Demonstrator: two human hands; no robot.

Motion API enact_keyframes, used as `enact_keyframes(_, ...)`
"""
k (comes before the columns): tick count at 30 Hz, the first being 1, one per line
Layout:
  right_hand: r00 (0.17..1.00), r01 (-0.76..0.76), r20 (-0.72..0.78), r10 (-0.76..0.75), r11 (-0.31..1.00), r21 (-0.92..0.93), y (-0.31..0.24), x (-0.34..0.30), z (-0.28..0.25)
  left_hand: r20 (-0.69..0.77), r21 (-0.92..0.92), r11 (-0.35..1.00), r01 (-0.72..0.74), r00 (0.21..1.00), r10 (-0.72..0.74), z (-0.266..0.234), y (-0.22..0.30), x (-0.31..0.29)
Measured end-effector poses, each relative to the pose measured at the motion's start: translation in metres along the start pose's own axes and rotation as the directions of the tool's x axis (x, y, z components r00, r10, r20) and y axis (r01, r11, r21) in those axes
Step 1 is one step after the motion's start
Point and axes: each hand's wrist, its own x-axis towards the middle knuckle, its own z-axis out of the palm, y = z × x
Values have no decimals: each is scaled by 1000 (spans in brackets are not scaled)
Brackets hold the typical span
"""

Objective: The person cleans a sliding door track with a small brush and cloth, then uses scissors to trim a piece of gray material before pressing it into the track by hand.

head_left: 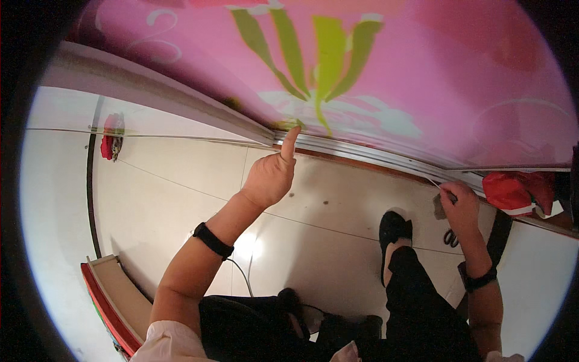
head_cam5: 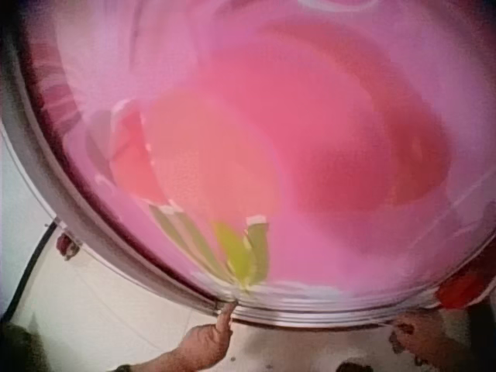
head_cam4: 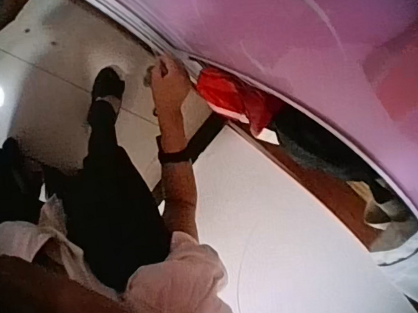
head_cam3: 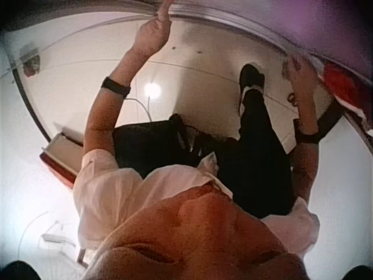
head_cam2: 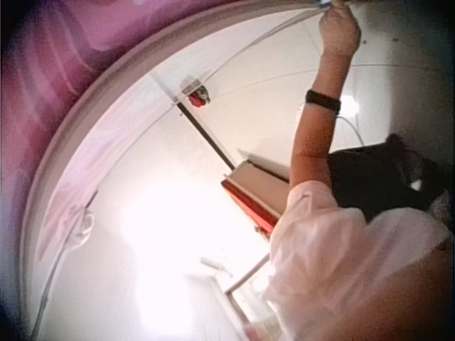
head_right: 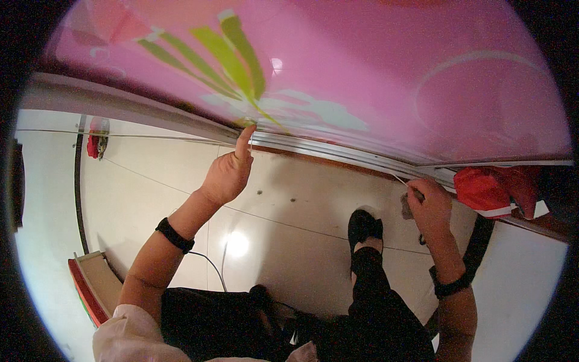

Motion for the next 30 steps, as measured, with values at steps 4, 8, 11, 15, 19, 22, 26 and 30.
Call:
enact_keyframes(4,999,41,28,-40,999,-20,1,-2,5,75,42,997,-58,996,55,-2,-10,-1)
enact_keyframes(8,999,29,26,-29,1000,4,-5,0,7,78,136,983,120,988,-132,-2,-14,-1)
enact_keyframes(11,998,32,53,-32,999,6,-11,1,7,90,212,970,117,986,-138,0,-25,-1)
enact_keyframes(15,996,54,72,-55,998,9,-10,-1,5,30,329,938,106,992,-123,1,-28,3)
enact_keyframes(19,994,59,92,-57,998,-25,-5,-3,4,55,405,902,152,980,-190,2,-30,8)
enact_keyframes(22,993,75,94,-71,997,-36,1,-5,7,79,425,871,247,948,-308,1,-24,8)
enact_keyframes(26,992,99,81,-95,994,-46,4,-7,7,53,370,897,240,959,-279,5,-25,9)
enact_keyframes(30,993,52,108,-49,998,-25,1,-7,6,34,332,915,228,967,-253,6,-25,11)
